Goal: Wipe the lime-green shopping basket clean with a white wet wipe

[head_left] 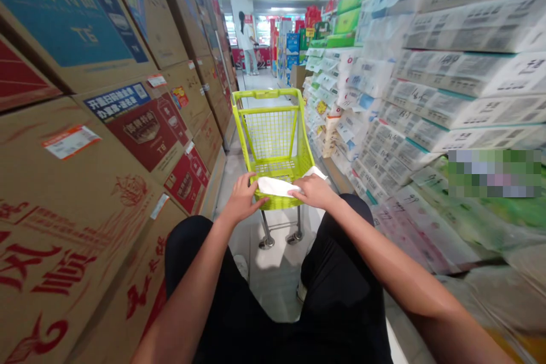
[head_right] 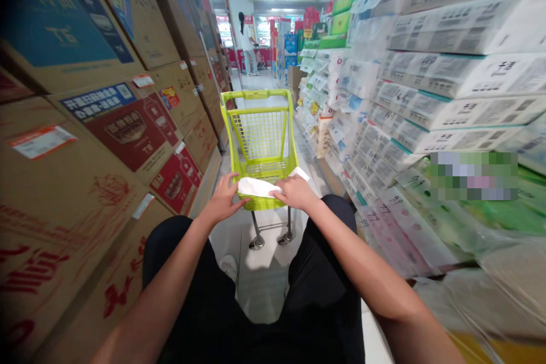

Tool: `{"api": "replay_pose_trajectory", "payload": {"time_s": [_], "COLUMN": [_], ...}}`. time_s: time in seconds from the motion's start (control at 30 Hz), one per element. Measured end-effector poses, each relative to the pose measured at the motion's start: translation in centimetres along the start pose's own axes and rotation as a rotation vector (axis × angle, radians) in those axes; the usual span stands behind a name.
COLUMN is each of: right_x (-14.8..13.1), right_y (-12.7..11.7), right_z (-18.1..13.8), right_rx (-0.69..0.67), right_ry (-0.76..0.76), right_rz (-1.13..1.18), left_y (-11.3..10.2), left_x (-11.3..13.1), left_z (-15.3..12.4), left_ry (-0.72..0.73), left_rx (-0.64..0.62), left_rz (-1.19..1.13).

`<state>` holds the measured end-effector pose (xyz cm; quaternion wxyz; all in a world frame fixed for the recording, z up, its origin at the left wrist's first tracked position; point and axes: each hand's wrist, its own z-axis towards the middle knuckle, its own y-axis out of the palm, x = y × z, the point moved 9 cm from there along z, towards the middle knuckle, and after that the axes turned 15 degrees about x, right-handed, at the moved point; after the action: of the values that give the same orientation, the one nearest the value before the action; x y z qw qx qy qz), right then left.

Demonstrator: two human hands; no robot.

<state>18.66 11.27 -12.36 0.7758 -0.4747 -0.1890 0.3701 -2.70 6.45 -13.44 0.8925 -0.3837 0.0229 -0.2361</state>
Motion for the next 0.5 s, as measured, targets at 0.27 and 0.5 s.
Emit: {"api": "replay_pose_trajectory", "payload": {"time_s": [0.27,0.5], "right_x": [-5.3,0.6], "right_y": [2.4,1.0], "right_z": [4.3,1.3], "right_rx": [-0.069,-0.145], "right_ry": [-0.031,0.037], "right_rz": [-0.077,-0.172], "left_y": [2.7,2.1], "left_x": [0.8,-0.2], "left_z": [0.3,-0.1], "left_ry": [-0.015,-0.065], "left_rx": [0.033,0.072], "left_rz": [-0.013,-0.061]}}
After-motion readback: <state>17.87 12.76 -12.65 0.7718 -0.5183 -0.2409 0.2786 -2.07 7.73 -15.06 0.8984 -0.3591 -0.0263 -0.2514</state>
